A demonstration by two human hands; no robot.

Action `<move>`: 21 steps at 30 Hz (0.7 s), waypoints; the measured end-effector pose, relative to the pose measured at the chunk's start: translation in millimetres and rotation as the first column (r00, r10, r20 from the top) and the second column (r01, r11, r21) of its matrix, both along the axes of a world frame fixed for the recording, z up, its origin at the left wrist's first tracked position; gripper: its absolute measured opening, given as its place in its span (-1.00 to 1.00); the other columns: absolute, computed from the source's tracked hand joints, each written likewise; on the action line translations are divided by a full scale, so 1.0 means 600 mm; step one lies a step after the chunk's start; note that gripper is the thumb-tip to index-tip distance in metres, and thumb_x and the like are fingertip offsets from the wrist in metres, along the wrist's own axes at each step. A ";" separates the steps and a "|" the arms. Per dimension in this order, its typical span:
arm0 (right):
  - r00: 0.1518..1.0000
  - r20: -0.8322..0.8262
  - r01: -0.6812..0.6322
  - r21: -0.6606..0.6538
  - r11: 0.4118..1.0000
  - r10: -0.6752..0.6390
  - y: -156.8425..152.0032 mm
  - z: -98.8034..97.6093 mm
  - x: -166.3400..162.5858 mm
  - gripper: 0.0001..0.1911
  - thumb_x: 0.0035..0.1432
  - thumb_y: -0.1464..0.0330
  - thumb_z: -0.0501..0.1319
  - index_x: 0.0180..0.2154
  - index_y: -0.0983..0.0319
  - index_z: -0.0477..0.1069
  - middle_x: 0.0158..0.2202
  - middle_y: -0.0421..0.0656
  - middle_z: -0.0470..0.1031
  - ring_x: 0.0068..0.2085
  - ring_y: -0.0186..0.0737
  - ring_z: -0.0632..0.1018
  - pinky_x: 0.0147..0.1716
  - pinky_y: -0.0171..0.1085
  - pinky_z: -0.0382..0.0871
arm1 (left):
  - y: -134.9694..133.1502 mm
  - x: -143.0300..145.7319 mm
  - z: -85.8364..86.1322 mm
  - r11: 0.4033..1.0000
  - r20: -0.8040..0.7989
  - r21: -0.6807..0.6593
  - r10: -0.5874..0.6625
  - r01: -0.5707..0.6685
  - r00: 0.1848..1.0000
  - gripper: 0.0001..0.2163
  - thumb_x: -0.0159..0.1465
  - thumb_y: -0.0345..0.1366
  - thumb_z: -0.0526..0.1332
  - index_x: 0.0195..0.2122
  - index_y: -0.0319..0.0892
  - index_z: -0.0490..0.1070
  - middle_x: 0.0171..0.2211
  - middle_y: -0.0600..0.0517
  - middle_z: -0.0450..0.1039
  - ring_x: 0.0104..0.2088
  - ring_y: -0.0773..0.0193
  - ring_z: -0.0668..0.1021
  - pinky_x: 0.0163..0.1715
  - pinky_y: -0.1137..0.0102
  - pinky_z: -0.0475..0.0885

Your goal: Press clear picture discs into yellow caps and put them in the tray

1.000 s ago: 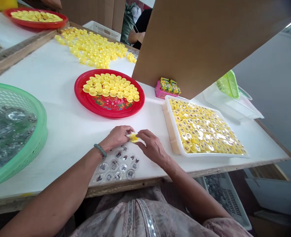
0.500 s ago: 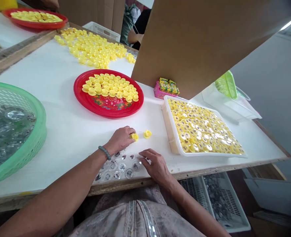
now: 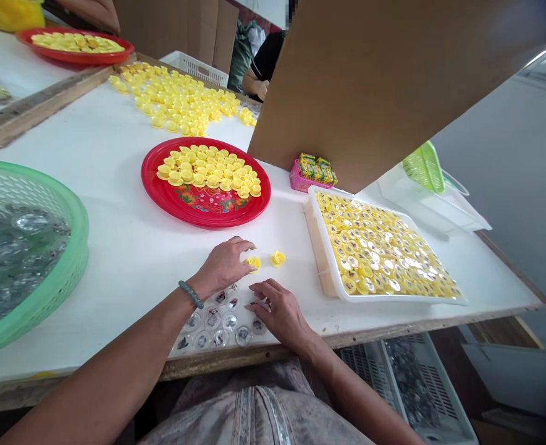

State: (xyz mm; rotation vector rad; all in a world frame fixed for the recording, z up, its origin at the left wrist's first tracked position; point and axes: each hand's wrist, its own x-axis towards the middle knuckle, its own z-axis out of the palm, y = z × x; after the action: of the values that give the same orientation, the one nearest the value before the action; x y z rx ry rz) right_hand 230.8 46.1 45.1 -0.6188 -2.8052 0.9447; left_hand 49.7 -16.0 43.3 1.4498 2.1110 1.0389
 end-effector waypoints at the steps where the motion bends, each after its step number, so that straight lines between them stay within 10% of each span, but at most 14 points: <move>1: 0.999 -0.021 0.030 -0.052 0.998 -0.032 0.004 -0.002 0.001 -0.74 0.02 0.43 0.28 -0.18 0.18 0.42 -0.34 -0.19 0.43 -0.35 -0.31 0.45 -0.34 -0.34 0.34 | -0.003 0.000 0.007 1.000 0.020 0.012 0.016 -0.017 1.000 -0.69 0.04 -0.29 0.31 -0.15 -0.14 0.46 -0.22 0.03 0.44 -0.36 0.25 0.49 -0.27 0.42 0.37; 12: 0.884 -0.279 0.209 -0.482 0.851 -0.376 0.048 0.018 0.005 -0.89 0.04 0.33 0.26 -0.41 0.23 0.37 -0.44 -0.22 0.41 -0.39 -0.32 0.42 -0.40 -0.34 0.33 | -0.008 0.052 0.029 0.976 0.619 0.068 -0.205 0.209 0.758 -0.76 0.21 -0.18 0.14 -0.28 -0.22 0.52 -0.45 0.00 0.50 -0.45 0.25 0.53 -0.43 0.45 0.41; 21: 0.903 -0.355 0.225 -0.084 0.971 -0.240 0.037 0.019 0.020 -0.75 0.13 0.39 0.19 -0.10 0.13 0.41 -0.21 -0.11 0.45 -0.27 -0.25 0.49 -0.26 -0.26 0.44 | 0.005 0.082 0.008 0.999 0.859 0.028 -0.004 -0.038 0.512 -0.77 0.09 -0.16 0.29 -0.38 -0.24 0.42 -0.49 0.03 0.46 -0.47 0.32 0.50 -0.44 0.46 0.36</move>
State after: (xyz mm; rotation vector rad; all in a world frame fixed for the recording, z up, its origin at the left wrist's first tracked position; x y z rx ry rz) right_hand 242.7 68.1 56.3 -0.6858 -2.3322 0.9581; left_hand 99.1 -12.7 47.8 0.6289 1.3350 1.4231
